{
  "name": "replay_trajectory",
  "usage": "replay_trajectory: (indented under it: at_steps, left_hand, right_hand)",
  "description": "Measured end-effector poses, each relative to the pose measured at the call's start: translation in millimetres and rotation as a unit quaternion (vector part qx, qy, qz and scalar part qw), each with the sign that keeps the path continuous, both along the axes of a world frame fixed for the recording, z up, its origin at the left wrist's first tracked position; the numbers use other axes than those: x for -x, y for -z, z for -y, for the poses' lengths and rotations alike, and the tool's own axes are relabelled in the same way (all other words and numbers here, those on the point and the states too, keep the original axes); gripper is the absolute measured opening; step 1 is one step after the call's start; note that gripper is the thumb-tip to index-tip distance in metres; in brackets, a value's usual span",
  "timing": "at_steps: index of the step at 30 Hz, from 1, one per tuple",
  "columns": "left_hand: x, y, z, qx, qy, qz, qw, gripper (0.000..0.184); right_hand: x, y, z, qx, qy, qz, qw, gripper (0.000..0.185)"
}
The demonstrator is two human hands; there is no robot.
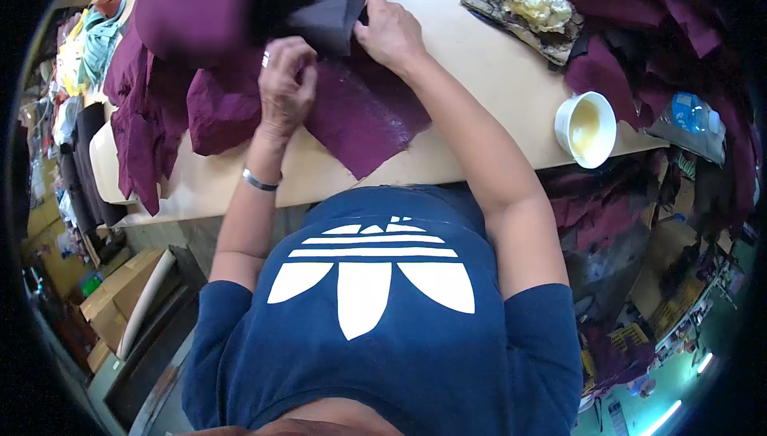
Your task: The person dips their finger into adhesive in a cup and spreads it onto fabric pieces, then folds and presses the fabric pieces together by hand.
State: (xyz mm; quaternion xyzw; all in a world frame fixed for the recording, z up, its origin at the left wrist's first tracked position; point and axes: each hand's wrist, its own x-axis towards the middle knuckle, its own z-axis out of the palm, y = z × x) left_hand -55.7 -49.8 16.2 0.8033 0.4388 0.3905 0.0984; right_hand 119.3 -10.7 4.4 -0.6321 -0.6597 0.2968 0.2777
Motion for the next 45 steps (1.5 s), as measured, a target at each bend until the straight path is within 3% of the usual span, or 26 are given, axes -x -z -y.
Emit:
replay_trajectory:
  at_steps: [2, 5, 6, 7, 9, 12, 15, 18, 21, 25, 26, 32, 35, 45]
  left_hand:
    - [3.0, 26.0, 13.7, 0.023, -0.042, -0.044, 0.998, 0.021]
    - [1.8, 43.4, 21.8, 0.039, -0.055, -0.088, 0.994, 0.02]
    - [-0.3, 41.9, 21.7, 0.038, -0.04, -0.096, 0.994, 0.02]
    - [-1.1, 40.3, 20.7, 0.036, -0.024, -0.104, 0.994, 0.02]
    - [-1.7, 40.6, 19.0, 0.055, -0.027, -0.154, 0.986, 0.028]
    - [0.9, 45.2, 15.7, 0.053, -0.042, -0.202, 0.977, 0.035]
    - [4.5, 44.3, 16.5, 0.088, -0.047, -0.214, 0.972, 0.038]
    - [-1.3, 27.5, 17.8, 0.074, -0.063, -0.255, 0.962, 0.033]
    - [-6.2, 23.1, 18.6, -0.013, 0.031, -0.243, 0.969, 0.028]
    - [-37.3, 30.3, 10.5, -0.041, 0.164, -0.186, 0.968, 0.024]
    - [-37.9, 31.0, 6.8, -0.017, 0.168, -0.2, 0.965, 0.024]
    - [-31.7, 17.5, -19.7, 0.124, 0.226, -0.238, 0.936, 0.029]
    - [-37.9, 13.7, -31.0, 0.047, 0.278, -0.198, 0.939, 0.026]
    - [-57.1, 3.4, -39.7, 0.217, 0.319, -0.248, 0.889, 0.023]
  right_hand:
    - [14.0, 16.1, -13.0, -0.046, -0.021, 0.034, 0.998, 0.062]
    - [16.2, 17.5, -38.7, -0.043, -0.015, -0.037, 0.998, 0.038]
    - [6.7, 47.7, -60.8, -0.149, -0.001, -0.123, 0.981, 0.033]
    - [-6.3, 74.0, -78.3, -0.131, 0.067, -0.028, 0.989, 0.036]
    - [-14.9, 60.5, -72.7, -0.154, 0.054, -0.05, 0.985, 0.045]
    - [-19.9, -3.9, -22.0, 0.012, 0.023, -0.048, 0.999, 0.059]
    - [-43.3, 8.0, 14.2, -0.02, -0.064, 0.031, 0.997, 0.064]
    - [-64.9, 6.3, 23.4, -0.029, -0.025, 0.054, 0.998, 0.064]
    - [-72.5, 6.6, 38.6, -0.036, -0.039, 0.11, 0.993, 0.065]
    - [-77.2, 17.3, 58.5, -0.08, -0.073, 0.123, 0.986, 0.064]
    - [-78.4, 22.4, 57.9, -0.158, -0.074, 0.121, 0.977, 0.062]
    - [-84.8, 36.2, 48.9, -0.239, -0.08, 0.164, 0.954, 0.056]
    - [-83.3, 36.6, 48.0, -0.258, -0.076, 0.158, 0.95, 0.056]
    - [-81.7, 34.5, 48.2, -0.254, -0.075, 0.176, 0.948, 0.051]
